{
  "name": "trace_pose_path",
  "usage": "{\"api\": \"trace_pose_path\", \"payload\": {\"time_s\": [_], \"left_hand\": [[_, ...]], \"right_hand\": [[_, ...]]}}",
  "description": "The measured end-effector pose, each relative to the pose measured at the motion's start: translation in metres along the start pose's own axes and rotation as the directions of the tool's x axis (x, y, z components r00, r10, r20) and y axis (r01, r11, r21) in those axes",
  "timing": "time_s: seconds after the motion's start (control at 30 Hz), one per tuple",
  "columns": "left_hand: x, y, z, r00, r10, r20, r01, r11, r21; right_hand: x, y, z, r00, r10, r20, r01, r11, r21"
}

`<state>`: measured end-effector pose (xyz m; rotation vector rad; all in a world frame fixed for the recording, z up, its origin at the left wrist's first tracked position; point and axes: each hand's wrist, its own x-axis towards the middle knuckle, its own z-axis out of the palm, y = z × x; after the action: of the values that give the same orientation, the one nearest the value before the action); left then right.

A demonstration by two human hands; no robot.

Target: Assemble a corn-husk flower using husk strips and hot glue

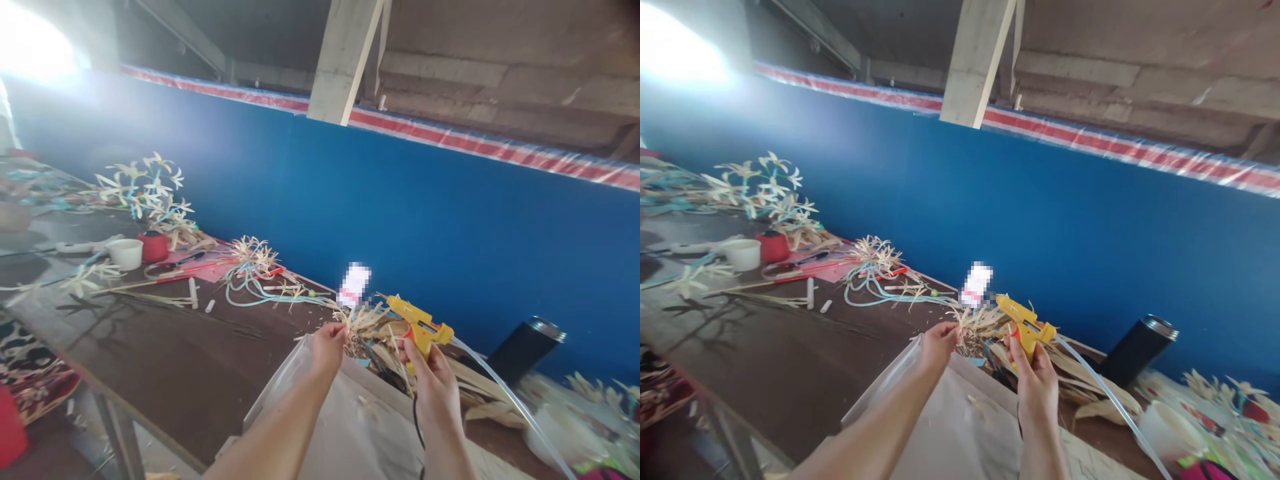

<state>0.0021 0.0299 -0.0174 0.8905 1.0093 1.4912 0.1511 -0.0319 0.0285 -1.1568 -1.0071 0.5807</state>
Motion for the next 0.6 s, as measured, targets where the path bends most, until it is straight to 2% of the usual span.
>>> {"api": "trace_pose_path", "payload": {"time_s": [0.13, 0.3, 0.6], "left_hand": [[0.000, -0.003, -0.002, 1.000, 0.019, 0.020, -0.019, 0.999, 0.040], [0.001, -0.006, -0.004, 1.000, 0.003, 0.017, -0.004, 0.996, 0.088], [-0.002, 0.001, -0.006, 1.000, 0.008, -0.002, -0.008, 0.991, 0.137]], "right_hand": [[-0.003, 0.006, -0.006, 1.000, 0.019, -0.006, -0.018, 0.995, 0.093], [-0.007, 0.003, -0.012, 0.996, 0.089, -0.006, -0.088, 0.990, 0.112], [-0.016, 0.001, -0.004, 0.949, 0.247, 0.195, -0.279, 0.948, 0.155]]}}
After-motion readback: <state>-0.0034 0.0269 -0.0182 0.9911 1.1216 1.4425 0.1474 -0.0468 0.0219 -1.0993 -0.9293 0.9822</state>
